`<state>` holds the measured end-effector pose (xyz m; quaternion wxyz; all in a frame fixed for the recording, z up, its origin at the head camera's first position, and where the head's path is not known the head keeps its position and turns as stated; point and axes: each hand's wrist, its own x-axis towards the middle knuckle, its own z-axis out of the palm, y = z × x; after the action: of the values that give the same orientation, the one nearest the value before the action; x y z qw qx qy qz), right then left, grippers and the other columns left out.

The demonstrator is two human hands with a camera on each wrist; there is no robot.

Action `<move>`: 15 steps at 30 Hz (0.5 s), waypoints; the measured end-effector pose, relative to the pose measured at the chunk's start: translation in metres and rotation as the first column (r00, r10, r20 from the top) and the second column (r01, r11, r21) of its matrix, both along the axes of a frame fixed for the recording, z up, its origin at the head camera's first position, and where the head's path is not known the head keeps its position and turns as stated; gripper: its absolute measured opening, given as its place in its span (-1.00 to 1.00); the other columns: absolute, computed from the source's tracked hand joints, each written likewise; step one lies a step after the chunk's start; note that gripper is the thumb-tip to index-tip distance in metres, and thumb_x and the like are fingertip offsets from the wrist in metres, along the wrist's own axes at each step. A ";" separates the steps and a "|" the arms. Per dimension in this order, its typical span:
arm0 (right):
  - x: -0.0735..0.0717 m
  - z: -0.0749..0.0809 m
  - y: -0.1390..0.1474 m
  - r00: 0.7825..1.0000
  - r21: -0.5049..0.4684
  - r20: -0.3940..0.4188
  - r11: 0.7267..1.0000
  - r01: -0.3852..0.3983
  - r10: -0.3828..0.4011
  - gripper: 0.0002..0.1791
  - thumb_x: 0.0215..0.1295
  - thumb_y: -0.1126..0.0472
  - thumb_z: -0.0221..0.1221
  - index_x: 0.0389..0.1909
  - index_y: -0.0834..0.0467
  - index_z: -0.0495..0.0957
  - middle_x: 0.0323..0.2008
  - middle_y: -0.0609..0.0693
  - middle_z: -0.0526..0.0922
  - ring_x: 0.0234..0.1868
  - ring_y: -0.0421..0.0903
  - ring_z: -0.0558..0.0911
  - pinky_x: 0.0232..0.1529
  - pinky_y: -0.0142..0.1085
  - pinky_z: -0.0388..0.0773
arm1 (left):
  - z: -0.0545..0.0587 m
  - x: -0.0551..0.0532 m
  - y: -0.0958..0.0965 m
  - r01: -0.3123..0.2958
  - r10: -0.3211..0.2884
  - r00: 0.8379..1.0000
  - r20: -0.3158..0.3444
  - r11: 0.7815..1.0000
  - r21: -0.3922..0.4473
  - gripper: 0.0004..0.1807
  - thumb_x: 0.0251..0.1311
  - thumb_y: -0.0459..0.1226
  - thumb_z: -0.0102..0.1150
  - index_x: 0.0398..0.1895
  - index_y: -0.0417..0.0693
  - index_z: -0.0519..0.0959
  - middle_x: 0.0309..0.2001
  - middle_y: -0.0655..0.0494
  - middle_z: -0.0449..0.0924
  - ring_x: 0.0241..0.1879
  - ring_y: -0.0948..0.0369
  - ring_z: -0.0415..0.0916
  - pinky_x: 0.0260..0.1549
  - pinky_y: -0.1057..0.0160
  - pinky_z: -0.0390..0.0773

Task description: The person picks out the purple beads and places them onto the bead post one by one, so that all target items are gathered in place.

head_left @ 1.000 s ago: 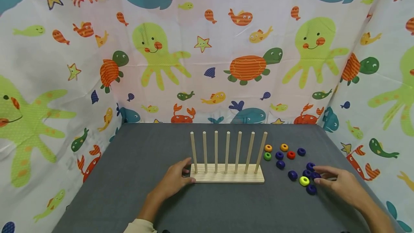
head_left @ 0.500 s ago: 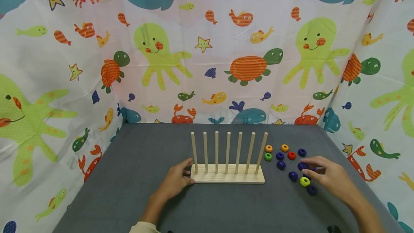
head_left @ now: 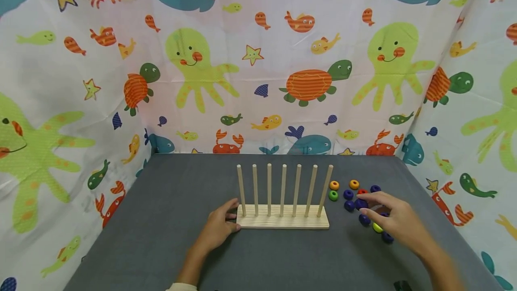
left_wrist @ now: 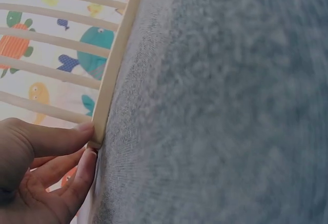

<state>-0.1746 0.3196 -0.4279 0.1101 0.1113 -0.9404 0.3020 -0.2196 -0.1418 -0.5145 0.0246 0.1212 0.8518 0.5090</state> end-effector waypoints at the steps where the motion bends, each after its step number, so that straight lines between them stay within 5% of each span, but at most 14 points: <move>1: 0.001 0.000 -0.002 1.000 -0.008 -0.023 1.000 -0.012 0.011 -0.63 0.41 0.06 0.40 0.18 0.04 0.72 -0.01 0.00 0.73 -0.24 -0.21 0.70 -0.35 -0.41 0.68 | 0.000 0.000 0.000 -0.003 0.002 1.000 0.005 1.000 0.005 -0.16 0.15 -0.58 0.41 0.54 -0.29 0.35 0.43 -0.29 0.49 0.23 -0.20 0.62 0.00 0.08 0.75; 15: 0.004 0.014 -0.039 0.979 -0.094 -0.185 0.990 -0.108 0.089 -0.66 0.31 0.19 0.48 0.09 0.05 0.75 -0.12 -0.15 0.71 -0.20 -0.31 0.67 -0.14 -0.51 0.69 | -0.005 0.000 -0.001 -0.020 0.019 0.999 0.030 0.999 0.047 -0.16 0.17 -0.57 0.39 0.56 -0.25 0.34 0.45 -0.24 0.48 0.26 -0.19 0.60 0.06 0.02 0.73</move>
<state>-0.1704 0.2803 -0.4139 0.1852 0.1786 -0.9029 0.3443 -0.2194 -0.1429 -0.5195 0.0291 0.1059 0.8403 0.5309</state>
